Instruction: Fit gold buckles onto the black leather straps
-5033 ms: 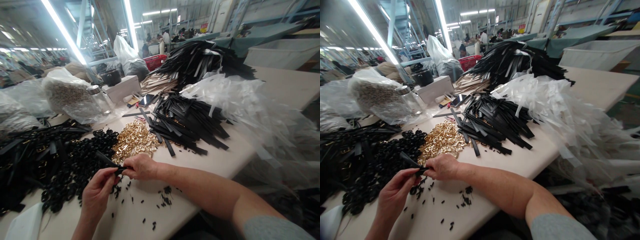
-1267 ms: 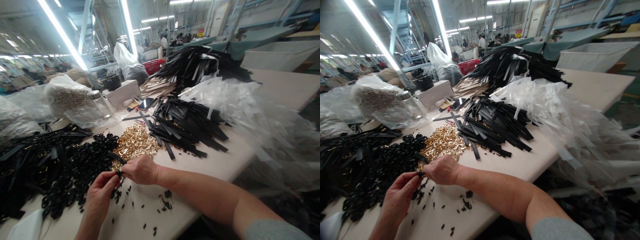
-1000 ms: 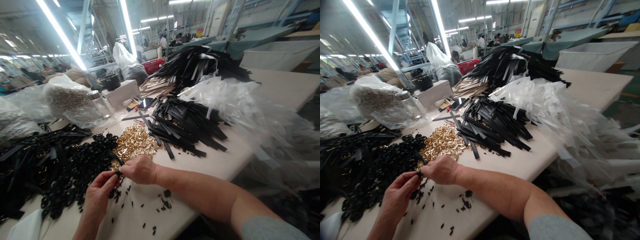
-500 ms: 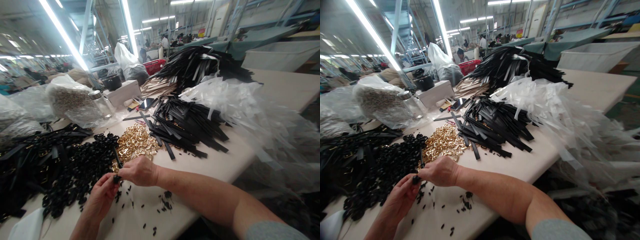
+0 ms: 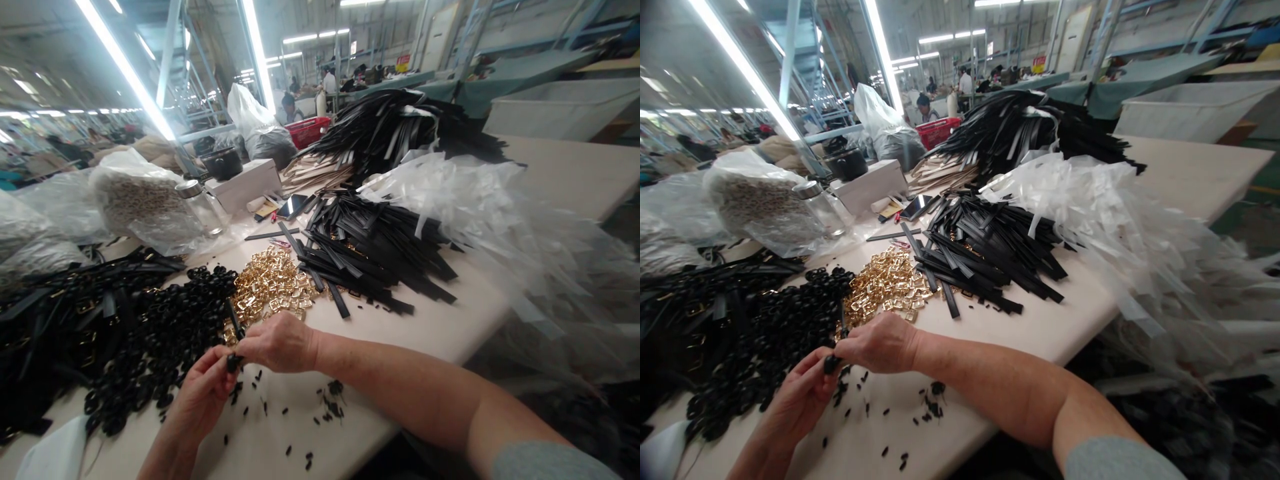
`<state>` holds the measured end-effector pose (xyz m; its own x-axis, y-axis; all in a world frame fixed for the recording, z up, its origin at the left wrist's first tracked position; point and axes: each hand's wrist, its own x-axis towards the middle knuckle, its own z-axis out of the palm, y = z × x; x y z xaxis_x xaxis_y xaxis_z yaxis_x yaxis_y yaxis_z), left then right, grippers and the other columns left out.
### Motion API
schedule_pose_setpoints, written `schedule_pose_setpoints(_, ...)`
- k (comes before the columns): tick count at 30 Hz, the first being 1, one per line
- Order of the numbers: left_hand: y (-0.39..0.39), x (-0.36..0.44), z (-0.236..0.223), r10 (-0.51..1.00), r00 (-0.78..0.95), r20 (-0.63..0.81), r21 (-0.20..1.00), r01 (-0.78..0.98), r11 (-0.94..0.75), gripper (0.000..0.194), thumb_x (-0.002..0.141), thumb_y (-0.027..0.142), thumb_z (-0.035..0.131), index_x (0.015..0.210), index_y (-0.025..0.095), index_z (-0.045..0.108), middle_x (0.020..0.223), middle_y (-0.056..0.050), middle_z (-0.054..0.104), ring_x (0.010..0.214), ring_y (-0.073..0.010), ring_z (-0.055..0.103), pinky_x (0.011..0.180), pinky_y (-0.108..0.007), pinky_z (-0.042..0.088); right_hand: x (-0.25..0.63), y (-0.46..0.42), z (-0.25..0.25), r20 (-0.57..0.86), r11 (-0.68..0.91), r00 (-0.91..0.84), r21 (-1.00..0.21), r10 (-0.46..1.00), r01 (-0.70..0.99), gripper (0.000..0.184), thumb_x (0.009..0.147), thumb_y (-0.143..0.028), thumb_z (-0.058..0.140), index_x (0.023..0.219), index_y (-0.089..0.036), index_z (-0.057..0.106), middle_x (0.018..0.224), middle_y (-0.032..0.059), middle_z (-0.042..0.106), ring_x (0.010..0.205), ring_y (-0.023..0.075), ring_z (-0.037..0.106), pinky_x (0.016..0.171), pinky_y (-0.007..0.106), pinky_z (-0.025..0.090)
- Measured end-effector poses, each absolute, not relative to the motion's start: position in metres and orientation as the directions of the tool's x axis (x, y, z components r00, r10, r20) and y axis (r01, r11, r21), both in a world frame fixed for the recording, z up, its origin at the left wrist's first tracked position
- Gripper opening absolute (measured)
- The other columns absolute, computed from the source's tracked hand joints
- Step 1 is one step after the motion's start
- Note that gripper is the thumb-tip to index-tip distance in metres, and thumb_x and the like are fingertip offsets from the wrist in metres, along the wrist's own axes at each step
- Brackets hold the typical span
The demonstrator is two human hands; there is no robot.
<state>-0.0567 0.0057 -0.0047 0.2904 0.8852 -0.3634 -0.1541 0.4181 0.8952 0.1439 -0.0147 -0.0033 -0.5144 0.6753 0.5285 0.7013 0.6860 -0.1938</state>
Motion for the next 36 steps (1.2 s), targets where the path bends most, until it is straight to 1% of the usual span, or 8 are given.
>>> schedule_pose_setpoints(5, 0.006, -0.058, -0.004, 0.88, 0.308, -0.361, 0.896, -0.147, 0.419, 0.034, 0.05, 0.035, 0.094, 0.066, 0.015, 0.071, 0.056, 0.001, 0.057, 0.047, -0.005, 0.045, 0.044, -0.013, 0.041, 0.145, -0.014, -0.002, 0.537, 0.711, -0.529, -0.209, 0.657, 0.671, 0.026, 0.099, -0.039, 0.047, 0.093, -0.02, 0.064, 0.076, -0.0023, 0.065, 0.063, 0.0082, 0.058, 0.051, 0.024, 0.029)
schedule_pose_setpoints(11, 0.007, -0.055, -0.001, 0.89, 0.3, -0.343, 0.924, -0.061, 0.377, 0.034, 0.052, 0.037, 0.093, 0.068, 0.015, 0.072, 0.058, 0.0, 0.06, 0.05, -0.0065, 0.049, 0.047, -0.014, 0.042, 0.144, -0.013, -0.004, 0.463, 0.665, -0.532, -0.186, 0.709, 0.723, 0.028, 0.098, -0.041, 0.048, 0.088, -0.02, 0.063, 0.076, -0.0019, 0.066, 0.061, 0.0102, 0.058, 0.048, 0.025, 0.022)
schedule_pose_setpoints(15, 0.006, -0.053, -0.002, 0.922, 0.252, -0.293, 0.951, -0.023, 0.309, 0.035, 0.054, 0.039, 0.091, 0.071, 0.015, 0.073, 0.059, 0.0, 0.062, 0.052, -0.0079, 0.053, 0.05, -0.016, 0.045, 0.142, -0.012, -0.003, 0.398, 0.62, -0.513, -0.213, 0.761, 0.755, 0.029, 0.097, -0.044, 0.05, 0.089, -0.019, 0.063, 0.079, -0.0007, 0.069, 0.064, 0.0117, 0.061, 0.048, 0.026, 0.021)
schedule_pose_setpoints(19, 0.003, -0.053, -0.006, 0.95, 0.175, -0.258, 0.963, -0.034, 0.267, 0.039, 0.054, 0.041, 0.089, 0.081, 0.017, 0.074, 0.075, -0.004, 0.072, 0.062, -0.0137, 0.063, 0.06, -0.023, 0.054, 0.142, -0.013, 0.001, 0.358, 0.571, -0.472, -0.253, 0.805, 0.781, 0.029, 0.098, -0.042, 0.047, 0.089, -0.018, 0.062, 0.081, 0.0012, 0.071, 0.067, 0.0131, 0.063, 0.05, 0.026, 0.023)
schedule_pose_setpoints(23, 0.0, -0.05, -0.006, 0.973, 0.155, -0.17, 0.984, 0.089, 0.158, 0.04, 0.058, 0.043, 0.087, 0.086, 0.017, 0.074, 0.073, -0.004, 0.072, 0.062, -0.0143, 0.064, 0.061, -0.023, 0.054, 0.141, -0.013, 0.0, 0.317, 0.541, -0.453, -0.294, 0.833, 0.788, 0.031, 0.099, -0.041, 0.045, 0.089, -0.017, 0.062, 0.081, 0.0035, 0.071, 0.068, 0.0151, 0.064, 0.052, 0.026, 0.027)
schedule_pose_setpoints(27, 0.0, -0.048, -0.005, 0.98, 0.16, -0.119, 0.985, 0.144, 0.096, 0.039, 0.06, 0.044, 0.086, 0.086, 0.017, 0.074, 0.071, -0.003, 0.072, 0.061, -0.0138, 0.063, 0.06, -0.022, 0.053, 0.14, -0.012, -0.004, 0.312, 0.51, -0.408, -0.43, 0.858, 0.744, 0.026, 0.098, -0.038, 0.047, 0.097, -0.017, 0.063, 0.088, 0.0049, 0.072, 0.073, 0.015, 0.064, 0.059, 0.025, 0.035)
schedule_pose_setpoints(32, 0.003, -0.049, -0.005, 0.989, 0.083, -0.121, 0.99, 0.088, 0.113, 0.041, 0.055, 0.045, 0.088, 0.082, 0.017, 0.073, 0.072, -0.003, 0.072, 0.059, -0.0137, 0.063, 0.058, -0.022, 0.053, 0.138, -0.016, 0.001, 0.205, 0.315, -0.25, -0.759, 0.946, 0.57, 0.024, 0.094, -0.023, 0.048, 0.115, -0.02, 0.06, 0.079, 0.0001, 0.069, 0.07, 0.0127, 0.062, 0.066, 0.023, 0.042)
schedule_pose_setpoints(36, 0.004, -0.05, -0.007, 0.99, 0.08, -0.12, 0.989, 0.096, 0.112, 0.04, 0.056, 0.044, 0.087, 0.083, 0.018, 0.074, 0.074, -0.003, 0.073, 0.061, -0.0139, 0.064, 0.06, -0.022, 0.053, 0.135, -0.017, 0.003, 0.108, 0.158, -0.135, -0.883, 0.985, 0.443, 0.023, 0.089, -0.017, 0.051, 0.108, -0.018, 0.064, 0.073, -0.0015, 0.067, 0.066, 0.0108, 0.06, 0.064, 0.021, 0.042)
